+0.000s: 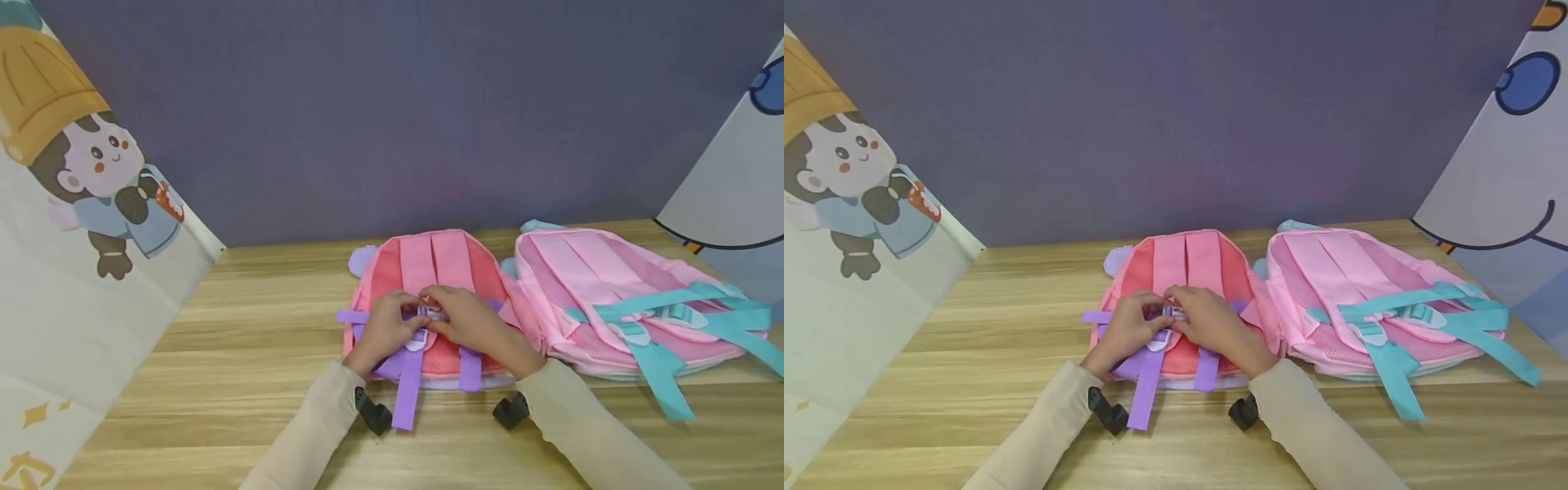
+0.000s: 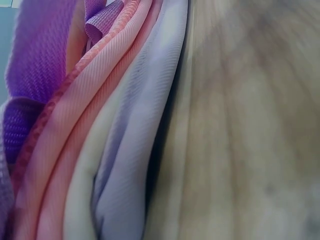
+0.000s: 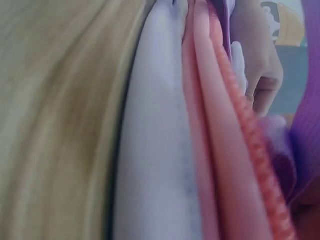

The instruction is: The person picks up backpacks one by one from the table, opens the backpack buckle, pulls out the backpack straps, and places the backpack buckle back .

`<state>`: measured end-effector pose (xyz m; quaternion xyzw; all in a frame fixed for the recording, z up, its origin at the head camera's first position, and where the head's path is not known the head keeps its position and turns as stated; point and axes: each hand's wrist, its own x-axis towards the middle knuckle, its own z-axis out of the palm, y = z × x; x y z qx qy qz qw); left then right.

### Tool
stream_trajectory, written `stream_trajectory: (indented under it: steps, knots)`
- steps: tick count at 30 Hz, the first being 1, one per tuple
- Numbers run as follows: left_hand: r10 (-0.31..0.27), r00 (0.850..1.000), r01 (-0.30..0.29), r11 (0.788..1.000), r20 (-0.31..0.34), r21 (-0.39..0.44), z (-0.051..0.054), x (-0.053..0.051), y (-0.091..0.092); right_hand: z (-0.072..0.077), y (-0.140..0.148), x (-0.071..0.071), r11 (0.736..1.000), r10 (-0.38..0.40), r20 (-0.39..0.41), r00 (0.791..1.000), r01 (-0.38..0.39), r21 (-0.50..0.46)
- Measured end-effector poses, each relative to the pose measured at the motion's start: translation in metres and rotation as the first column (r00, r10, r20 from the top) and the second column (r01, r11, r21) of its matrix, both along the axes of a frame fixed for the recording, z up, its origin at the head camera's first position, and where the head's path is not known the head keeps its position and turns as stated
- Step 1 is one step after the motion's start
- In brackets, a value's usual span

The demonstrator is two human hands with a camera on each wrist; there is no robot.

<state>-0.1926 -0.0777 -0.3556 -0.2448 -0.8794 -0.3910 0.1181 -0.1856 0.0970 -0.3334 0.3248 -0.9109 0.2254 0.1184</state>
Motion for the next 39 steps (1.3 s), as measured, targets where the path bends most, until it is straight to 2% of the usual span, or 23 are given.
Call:
stream_trajectory:
  steps: [3, 6, 8, 11, 14, 21, 29, 39]
  knots:
    - [-0.014, 0.999, 0.014, 1.000, 0.035, 0.008, -0.001, 0.000, -0.001, -0.006, 0.002, -0.005, 0.992, 0.026, 0.105, 0.994, -0.013, -0.124]
    - [-0.048, 0.995, 0.047, 0.999, 0.087, 0.013, 0.000, -0.001, -0.004, -0.011, 0.003, -0.009, 0.973, 0.054, 0.171, 0.984, -0.014, -0.231]
    - [-0.071, 0.991, 0.072, 0.997, 0.117, -0.009, 0.002, -0.002, -0.007, -0.013, 0.003, -0.010, 0.964, 0.065, 0.177, 0.982, -0.016, -0.267]
    - [-0.111, 0.985, 0.120, 0.991, 0.132, -0.061, 0.008, -0.002, -0.013, -0.015, 0.003, -0.011, 0.956, 0.077, 0.146, 0.986, -0.031, -0.292]
    - [-0.122, 0.984, 0.133, 0.988, 0.132, -0.079, 0.012, -0.003, -0.018, -0.016, 0.003, -0.012, 0.949, 0.088, 0.120, 0.989, -0.047, -0.311]
    - [-0.064, 0.986, 0.074, 0.996, 0.157, -0.055, 0.009, -0.006, -0.019, -0.017, 0.004, -0.012, 0.943, 0.088, 0.098, 0.991, -0.052, -0.329]
    - [0.055, 0.989, -0.046, 0.997, 0.137, -0.064, 0.004, -0.005, -0.009, -0.018, 0.006, -0.013, 0.942, 0.110, 0.066, 0.992, -0.082, -0.326]
    - [0.071, 0.990, -0.064, 0.996, 0.124, -0.061, 0.004, -0.002, -0.005, -0.016, 0.008, -0.013, 0.965, 0.101, 0.084, 0.991, -0.077, -0.249]
